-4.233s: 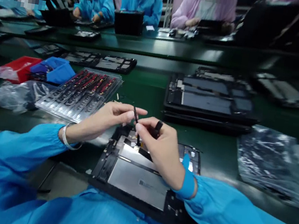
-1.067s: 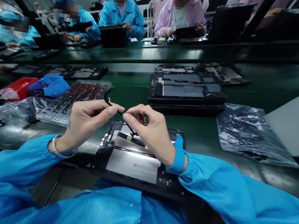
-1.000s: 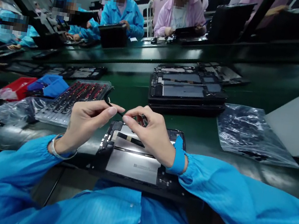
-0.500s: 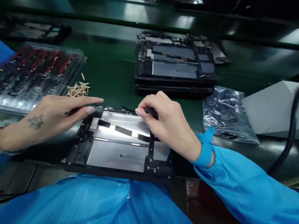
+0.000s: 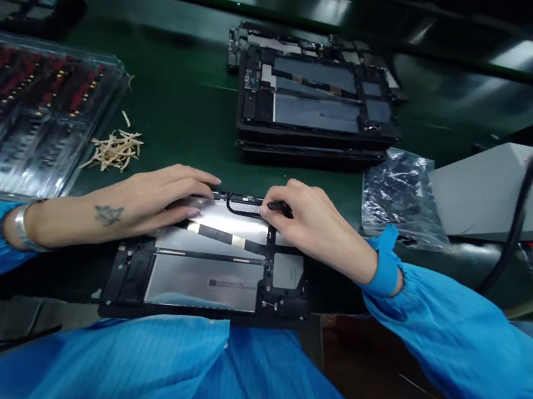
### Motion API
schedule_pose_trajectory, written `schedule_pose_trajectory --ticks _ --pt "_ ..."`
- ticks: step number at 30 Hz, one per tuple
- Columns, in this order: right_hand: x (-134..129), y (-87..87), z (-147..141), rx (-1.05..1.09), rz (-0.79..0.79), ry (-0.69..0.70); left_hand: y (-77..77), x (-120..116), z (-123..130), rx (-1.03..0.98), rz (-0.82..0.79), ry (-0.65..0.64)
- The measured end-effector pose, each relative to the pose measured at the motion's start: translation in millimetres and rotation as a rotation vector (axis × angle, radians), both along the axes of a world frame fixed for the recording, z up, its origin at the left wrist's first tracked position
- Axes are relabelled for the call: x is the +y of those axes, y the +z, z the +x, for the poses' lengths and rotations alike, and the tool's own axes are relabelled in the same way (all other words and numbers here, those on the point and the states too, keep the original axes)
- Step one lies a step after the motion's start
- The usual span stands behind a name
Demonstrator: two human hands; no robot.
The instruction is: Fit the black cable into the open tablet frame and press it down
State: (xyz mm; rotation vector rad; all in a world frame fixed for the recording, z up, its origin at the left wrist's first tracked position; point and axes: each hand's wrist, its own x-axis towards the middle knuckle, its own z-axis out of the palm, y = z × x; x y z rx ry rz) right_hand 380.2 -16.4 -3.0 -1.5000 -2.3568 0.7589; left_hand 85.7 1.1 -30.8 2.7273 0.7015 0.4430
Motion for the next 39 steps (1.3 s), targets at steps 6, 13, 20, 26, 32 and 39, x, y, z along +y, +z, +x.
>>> schedule_pose_trajectory --ticks 6,13,20,26,32,39 --pt "1 2.4 -3 -0.074 -0.019 -0.015 -9.5 2 0 0.037 -0.017 -0.045" --pt "3 3.9 -4 -0.154 -0.028 0.031 0.4 -2 4 0.121 0.066 -0.076" --pt "4 7.5 -5 -0.196 -0.057 0.051 4.5 -2 8 0.240 0.186 -0.145" --pt "6 5.0 -5 -0.201 -0.056 0.048 2.8 1 11 0.298 0.280 -0.160" --pt "6 6.2 -3 -0.155 -0.058 0.050 1.2 2 12 0.314 0.429 -0.176" --pt "4 6.9 -3 -0.044 -0.029 -0.002 6.2 5 11 0.263 0.482 -0.236"
